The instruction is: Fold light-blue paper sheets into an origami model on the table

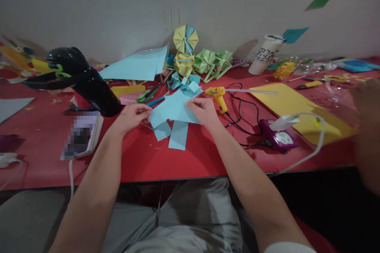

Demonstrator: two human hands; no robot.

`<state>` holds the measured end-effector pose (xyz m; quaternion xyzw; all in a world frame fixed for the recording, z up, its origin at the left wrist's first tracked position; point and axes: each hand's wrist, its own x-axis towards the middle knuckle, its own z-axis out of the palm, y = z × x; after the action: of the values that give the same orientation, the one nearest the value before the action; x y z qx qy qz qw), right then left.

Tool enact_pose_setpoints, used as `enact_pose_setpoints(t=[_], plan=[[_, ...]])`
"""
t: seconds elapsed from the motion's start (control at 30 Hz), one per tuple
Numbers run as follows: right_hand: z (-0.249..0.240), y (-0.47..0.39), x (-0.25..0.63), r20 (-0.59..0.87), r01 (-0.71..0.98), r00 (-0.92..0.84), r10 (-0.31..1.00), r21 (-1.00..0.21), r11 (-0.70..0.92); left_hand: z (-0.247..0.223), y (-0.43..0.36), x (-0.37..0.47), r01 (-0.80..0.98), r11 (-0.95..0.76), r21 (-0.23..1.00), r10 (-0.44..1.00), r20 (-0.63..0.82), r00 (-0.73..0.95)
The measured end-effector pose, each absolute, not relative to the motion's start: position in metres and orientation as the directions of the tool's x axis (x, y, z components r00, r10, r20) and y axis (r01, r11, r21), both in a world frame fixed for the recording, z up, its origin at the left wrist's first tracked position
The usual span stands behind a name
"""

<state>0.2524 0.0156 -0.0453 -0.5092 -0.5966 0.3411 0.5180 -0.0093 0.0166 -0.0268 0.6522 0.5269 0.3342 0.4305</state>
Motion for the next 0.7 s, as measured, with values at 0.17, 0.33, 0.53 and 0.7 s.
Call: enact_pose_setpoints(t=[0.17, 0.33, 0.53, 0.7], plan=[[-0.0467, 0.0159, 0.2529, 0.279, 0.259, 0.048, 0.959, -0.931, 0.258, -0.0261, 0.0175, -0.0093, 0.488, -0.100, 0.867, 0.979, -0.003, 0.205], [-0.0447, 0.0142, 0.2515, 0.281, 0.273, 0.037, 0.959, -0.926, 0.261, -0.0249, 0.0179, -0.0087, 0.527, -0.104, 0.843, 0.983, 0.005, 0.186], [-0.0395, 0.0114, 0.2496, 0.261, 0.282, 0.037, 0.965, -0.929, 0.240, -0.0293, 0.0181, -0.0090, 0.547, -0.120, 0.829, 0.976, -0.004, 0.220], [-0.0399, 0.0127, 0.2523, 0.235, 0.231, 0.069, 0.970, -0.949, 0.214, -0.0282, 0.0146, -0.0034, 0.511, -0.248, 0.823, 0.956, 0.123, 0.265]])
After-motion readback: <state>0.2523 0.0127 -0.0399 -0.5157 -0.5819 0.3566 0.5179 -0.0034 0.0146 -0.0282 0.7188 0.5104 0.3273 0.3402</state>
